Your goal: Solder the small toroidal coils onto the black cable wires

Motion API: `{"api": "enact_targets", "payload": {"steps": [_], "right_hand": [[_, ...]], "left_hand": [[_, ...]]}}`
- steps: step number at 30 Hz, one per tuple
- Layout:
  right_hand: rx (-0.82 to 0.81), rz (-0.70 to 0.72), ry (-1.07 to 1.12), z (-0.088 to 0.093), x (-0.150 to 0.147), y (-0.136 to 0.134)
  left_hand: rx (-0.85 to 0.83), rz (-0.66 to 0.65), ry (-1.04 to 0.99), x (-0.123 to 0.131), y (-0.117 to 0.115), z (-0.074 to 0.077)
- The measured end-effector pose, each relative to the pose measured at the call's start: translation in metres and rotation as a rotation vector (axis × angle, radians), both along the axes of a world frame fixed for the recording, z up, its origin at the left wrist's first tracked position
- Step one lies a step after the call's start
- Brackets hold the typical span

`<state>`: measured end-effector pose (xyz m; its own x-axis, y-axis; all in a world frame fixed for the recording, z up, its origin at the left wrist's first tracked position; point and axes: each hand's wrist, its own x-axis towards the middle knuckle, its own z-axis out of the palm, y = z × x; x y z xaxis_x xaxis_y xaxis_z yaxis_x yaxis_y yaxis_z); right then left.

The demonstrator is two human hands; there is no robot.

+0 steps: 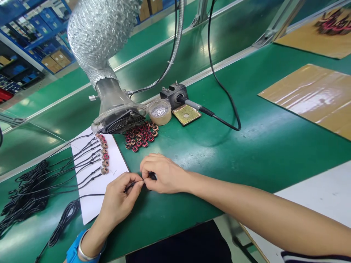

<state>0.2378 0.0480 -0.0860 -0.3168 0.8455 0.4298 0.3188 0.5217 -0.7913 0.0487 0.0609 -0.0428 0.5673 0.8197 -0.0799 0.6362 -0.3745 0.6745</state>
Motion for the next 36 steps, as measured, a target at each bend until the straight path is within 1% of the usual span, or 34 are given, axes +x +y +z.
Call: {"api": "enact_targets", "payload": {"steps": [4,8,13,17,20,24,30,36], "right_hand": [[-0.074,0.064,-0.010,0.006,0.005,0.004],[-0.104,0.091,-0.014,0.010,0.009,0.006],[-0.063,0.045,0.007,0.007,0.007,0.004],[0.006,0.020,0.005,0.005,0.002,0.001],[0.040,0.013,-0.047,0.004,-0.001,0.000],[0.025,0.033,-0.089,0.002,0.002,0.000],[-0.009,0.030,-0.059,0.002,0.007,0.001],[-0.027,0.024,-0.022,0.004,0.002,0.001]], "left_hand": [[-0.036,0.004,-0.017,0.001,0.000,-0.003],[-0.105,0.013,-0.033,-0.001,0.001,-0.005],[-0.228,0.029,-0.090,-0.004,0.004,-0.007],[-0.249,0.031,-0.110,-0.004,0.004,-0.007],[-0.260,0.024,-0.130,-0.005,0.002,-0.008],[-0.295,0.029,-0.143,-0.006,0.002,-0.011],[-0.347,0.057,-0.150,-0.006,0.005,-0.011],[-0.366,0.063,-0.156,-0.006,0.006,-0.011]]}}
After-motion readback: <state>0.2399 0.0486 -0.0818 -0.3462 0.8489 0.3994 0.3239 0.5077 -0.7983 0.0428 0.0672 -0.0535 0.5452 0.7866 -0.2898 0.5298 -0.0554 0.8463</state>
